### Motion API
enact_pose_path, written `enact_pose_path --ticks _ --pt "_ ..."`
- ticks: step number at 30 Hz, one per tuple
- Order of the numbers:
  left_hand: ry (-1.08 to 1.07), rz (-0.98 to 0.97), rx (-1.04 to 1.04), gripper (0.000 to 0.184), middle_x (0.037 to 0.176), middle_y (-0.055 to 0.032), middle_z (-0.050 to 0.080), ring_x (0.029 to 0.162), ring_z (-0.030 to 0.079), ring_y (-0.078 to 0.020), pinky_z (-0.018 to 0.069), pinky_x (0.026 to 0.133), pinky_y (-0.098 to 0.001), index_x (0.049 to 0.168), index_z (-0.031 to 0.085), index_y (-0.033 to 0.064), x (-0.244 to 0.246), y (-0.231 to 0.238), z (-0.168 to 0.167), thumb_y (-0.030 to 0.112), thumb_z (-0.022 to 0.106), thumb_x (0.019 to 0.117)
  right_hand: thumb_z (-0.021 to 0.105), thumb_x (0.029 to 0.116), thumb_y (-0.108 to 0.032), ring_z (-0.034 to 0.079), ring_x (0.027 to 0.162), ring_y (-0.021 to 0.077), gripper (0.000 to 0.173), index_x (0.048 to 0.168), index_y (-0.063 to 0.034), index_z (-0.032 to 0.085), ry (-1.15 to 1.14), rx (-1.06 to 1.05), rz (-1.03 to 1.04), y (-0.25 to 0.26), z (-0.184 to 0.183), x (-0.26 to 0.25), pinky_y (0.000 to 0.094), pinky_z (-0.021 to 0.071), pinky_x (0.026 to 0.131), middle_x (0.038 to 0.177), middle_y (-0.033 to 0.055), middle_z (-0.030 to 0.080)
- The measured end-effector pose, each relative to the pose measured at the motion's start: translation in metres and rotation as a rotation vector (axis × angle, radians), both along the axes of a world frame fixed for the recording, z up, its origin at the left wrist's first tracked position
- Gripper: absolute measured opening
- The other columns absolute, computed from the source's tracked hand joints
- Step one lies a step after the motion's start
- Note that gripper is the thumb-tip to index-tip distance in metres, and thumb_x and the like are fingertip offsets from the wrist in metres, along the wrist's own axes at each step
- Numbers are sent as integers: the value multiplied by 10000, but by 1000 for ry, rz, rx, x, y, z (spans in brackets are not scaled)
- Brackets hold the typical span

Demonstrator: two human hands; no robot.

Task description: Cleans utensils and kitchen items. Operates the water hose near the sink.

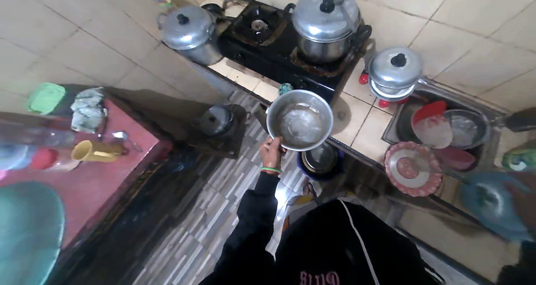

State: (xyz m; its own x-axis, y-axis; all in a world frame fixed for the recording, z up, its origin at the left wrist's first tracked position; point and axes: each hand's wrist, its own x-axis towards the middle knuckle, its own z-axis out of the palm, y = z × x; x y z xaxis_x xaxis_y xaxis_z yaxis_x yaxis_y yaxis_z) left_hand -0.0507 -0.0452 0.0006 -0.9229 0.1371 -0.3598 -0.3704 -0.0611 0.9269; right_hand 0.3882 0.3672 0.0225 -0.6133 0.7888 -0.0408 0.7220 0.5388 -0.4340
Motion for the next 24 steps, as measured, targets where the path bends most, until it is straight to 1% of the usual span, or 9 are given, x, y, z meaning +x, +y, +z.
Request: enact_pose_path --ticks 1,3,6,8,12,15,20,22,24 --pt "1 14 0 285 526 11 569 425 507 -58 453 449 -199 709 593 83 -5 -2 0 16 530 979 533 1034 -147 460 1383 511 397 1332 109 584 -38 -23 -4 -13 -4 -3 610 370 1154 1466 358 482" --pt "0 46 8 261 526 8 568 423 509 -60 455 447 -200 727 584 81 -16 -4 1 14 530 974 539 1030 -100 496 1331 549 354 1300 115 612 -49 -35 -19 -30 -15 -5 666 382 1112 1422 383 510" --pt "2 91 31 264 514 14 556 421 515 -60 465 448 -199 733 586 73 -32 0 4 11 514 979 551 1029 -96 482 1353 541 348 1302 110 618 -40 -74 -69 -39 -34 -2 641 363 1140 1419 367 527" --pt "6 119 43 266 518 14 559 424 521 -63 476 452 -206 736 589 75 -42 4 6 20 512 985 551 1032 -91 505 1334 532 333 1288 108 626 -66 -83 -74 -35 -42 -3 645 371 1133 1387 360 556" --pt "30 173 57 259 524 6 561 428 526 -68 474 449 -205 760 586 64 -62 10 7 26 501 1002 508 1056 -96 567 1250 534 338 1289 120 621 -106 -111 -110 -23 -42 -21 657 398 1093 1310 372 598" --pt "43 235 73 265 516 6 553 427 531 -70 491 460 -213 767 561 55 -80 19 13 7 478 1014 478 1069 -128 596 1226 507 359 1280 123 624 -124 -112 -126 -14 -42 -37 619 422 1087 1277 366 619" --pt "50 309 54 255 526 2 552 444 550 -92 511 478 -232 767 543 68 -111 35 17 22 483 1011 443 1075 -127 586 1258 484 378 1326 104 605 -172 -158 -142 2 -46 -51 583 409 1114 1322 349 606" --pt "39 330 40 227 541 1 550 456 549 -97 514 486 -243 783 554 79 -126 39 16 49 505 1002 437 1071 -146 601 1247 466 386 1315 92 619 -196 -167 -147 7 -50 -54 580 423 1102 1311 334 621" --pt "56 333 15 218 547 12 545 452 540 -92 502 473 -242 776 556 100 -144 41 15 88 532 992 448 1062 -135 598 1249 459 380 1304 101 621 -169 -200 -158 9 -52 -59 569 424 1103 1307 338 619"
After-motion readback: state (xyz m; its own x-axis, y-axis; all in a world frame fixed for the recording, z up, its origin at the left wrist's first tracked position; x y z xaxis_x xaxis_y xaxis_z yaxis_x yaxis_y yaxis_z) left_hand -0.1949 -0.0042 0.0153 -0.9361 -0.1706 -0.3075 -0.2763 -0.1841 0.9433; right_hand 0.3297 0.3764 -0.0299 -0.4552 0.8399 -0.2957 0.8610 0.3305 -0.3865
